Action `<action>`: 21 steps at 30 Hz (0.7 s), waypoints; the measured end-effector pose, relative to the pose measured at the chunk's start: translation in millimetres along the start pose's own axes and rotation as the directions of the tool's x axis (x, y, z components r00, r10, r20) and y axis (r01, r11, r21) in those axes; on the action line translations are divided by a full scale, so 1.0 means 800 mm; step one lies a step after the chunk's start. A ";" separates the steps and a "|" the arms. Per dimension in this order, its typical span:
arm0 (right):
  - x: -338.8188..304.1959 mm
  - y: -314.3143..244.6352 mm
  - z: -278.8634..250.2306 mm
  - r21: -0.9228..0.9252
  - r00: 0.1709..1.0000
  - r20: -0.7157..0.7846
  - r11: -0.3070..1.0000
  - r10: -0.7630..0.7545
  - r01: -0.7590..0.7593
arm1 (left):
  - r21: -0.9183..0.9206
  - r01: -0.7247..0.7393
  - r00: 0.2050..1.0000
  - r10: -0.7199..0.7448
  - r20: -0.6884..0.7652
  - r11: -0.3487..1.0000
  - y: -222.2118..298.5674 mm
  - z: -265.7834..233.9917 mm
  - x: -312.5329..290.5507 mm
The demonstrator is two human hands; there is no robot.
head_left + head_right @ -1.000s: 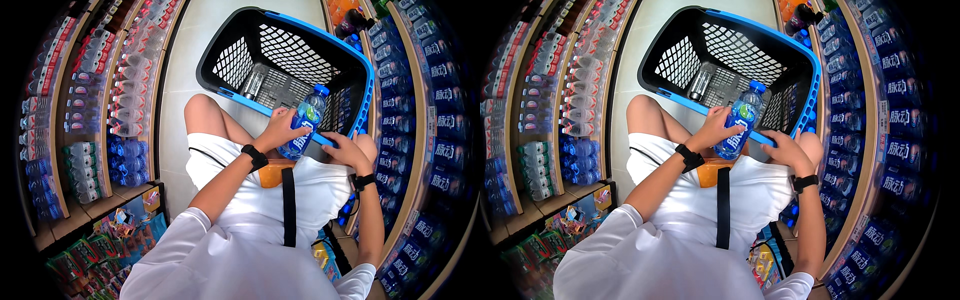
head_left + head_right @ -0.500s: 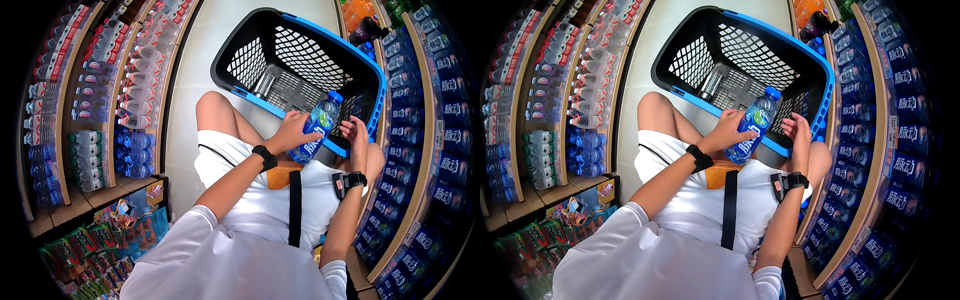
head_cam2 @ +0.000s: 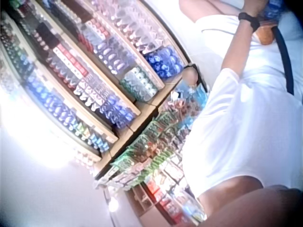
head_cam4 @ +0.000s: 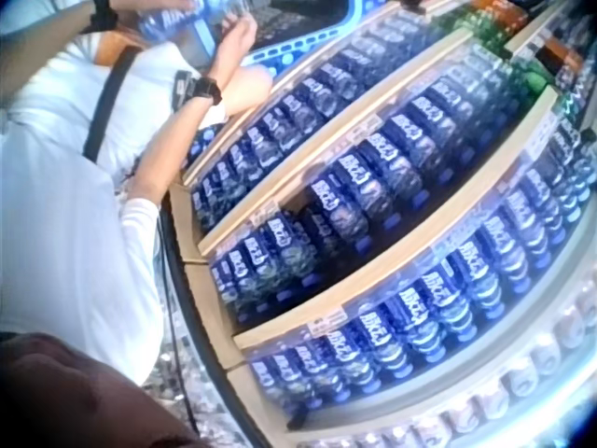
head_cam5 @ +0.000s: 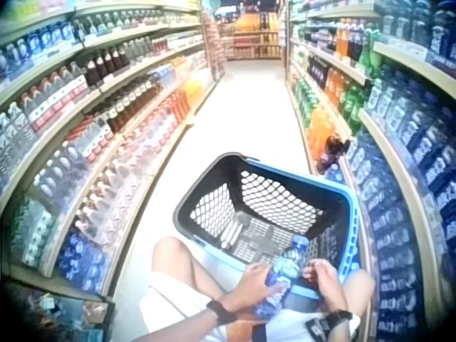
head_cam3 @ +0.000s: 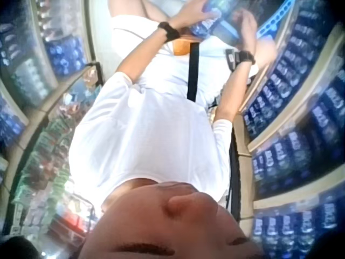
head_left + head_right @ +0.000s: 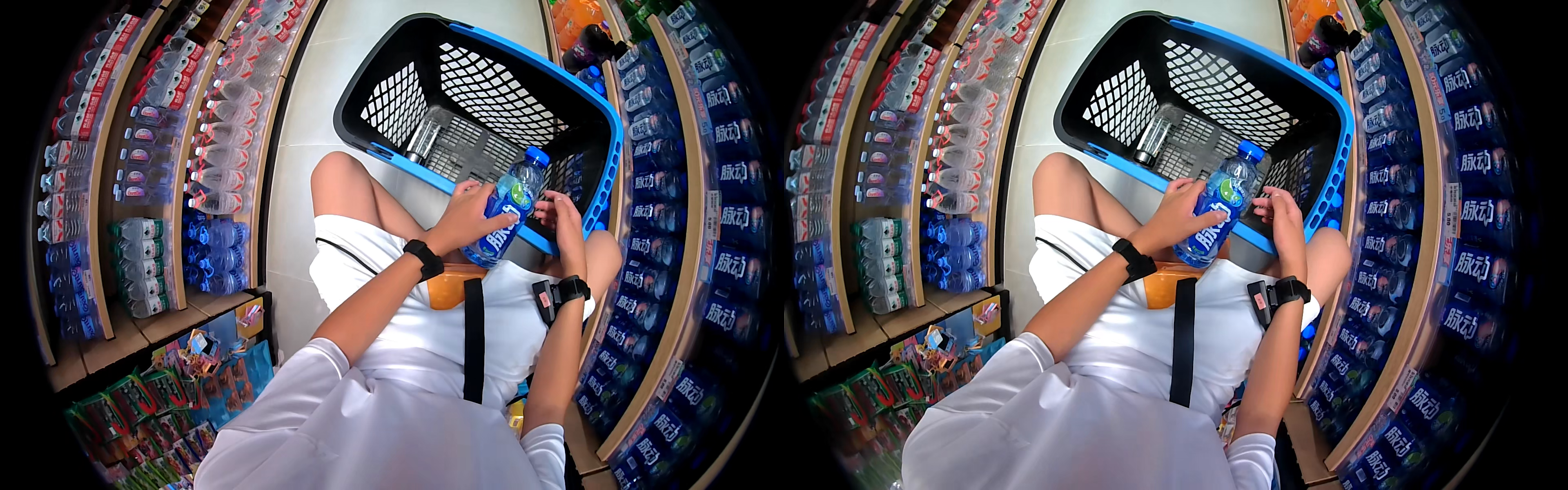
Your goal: The person picks up multiple blue beverage bottles from a shelf and places them one by one into a shopping basket.
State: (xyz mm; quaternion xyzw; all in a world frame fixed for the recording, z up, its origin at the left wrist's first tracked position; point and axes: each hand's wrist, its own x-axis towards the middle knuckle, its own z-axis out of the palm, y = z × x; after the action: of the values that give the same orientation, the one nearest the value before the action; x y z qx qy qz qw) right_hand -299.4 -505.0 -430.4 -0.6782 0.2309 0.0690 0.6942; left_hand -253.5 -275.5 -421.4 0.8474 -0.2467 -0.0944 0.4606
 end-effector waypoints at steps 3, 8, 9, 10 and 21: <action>0.002 0.006 -0.002 -0.029 1.000 0.011 1.000 -0.006 0.007 | 0.008 -0.004 1.000 0.004 0.001 1.000 0.000 0.001 0.001; 0.006 0.014 -0.005 0.000 1.000 0.014 1.000 -0.018 0.018 | 0.002 -0.019 1.000 0.019 -0.005 1.000 -0.001 0.002 0.001; 0.006 0.014 -0.006 0.001 1.000 0.013 1.000 -0.020 0.020 | 0.009 -0.025 1.000 0.025 -0.009 1.000 -0.002 0.003 0.001; 0.006 0.014 -0.005 0.004 1.000 0.017 1.000 -0.018 0.018 | 0.009 -0.027 1.000 0.027 -0.010 1.000 -0.003 0.004 0.000; -0.002 0.000 0.000 -0.005 1.000 0.000 1.000 -0.015 0.015 | -0.003 -0.015 0.994 0.015 0.108 1.000 -0.002 -0.002 -0.002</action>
State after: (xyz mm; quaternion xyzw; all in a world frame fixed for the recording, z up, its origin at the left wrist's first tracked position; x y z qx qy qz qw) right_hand -301.0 -504.8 -429.4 -0.6818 0.2257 0.0641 0.6929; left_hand -253.7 -272.7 -421.9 0.8387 -0.2776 -0.1368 0.4481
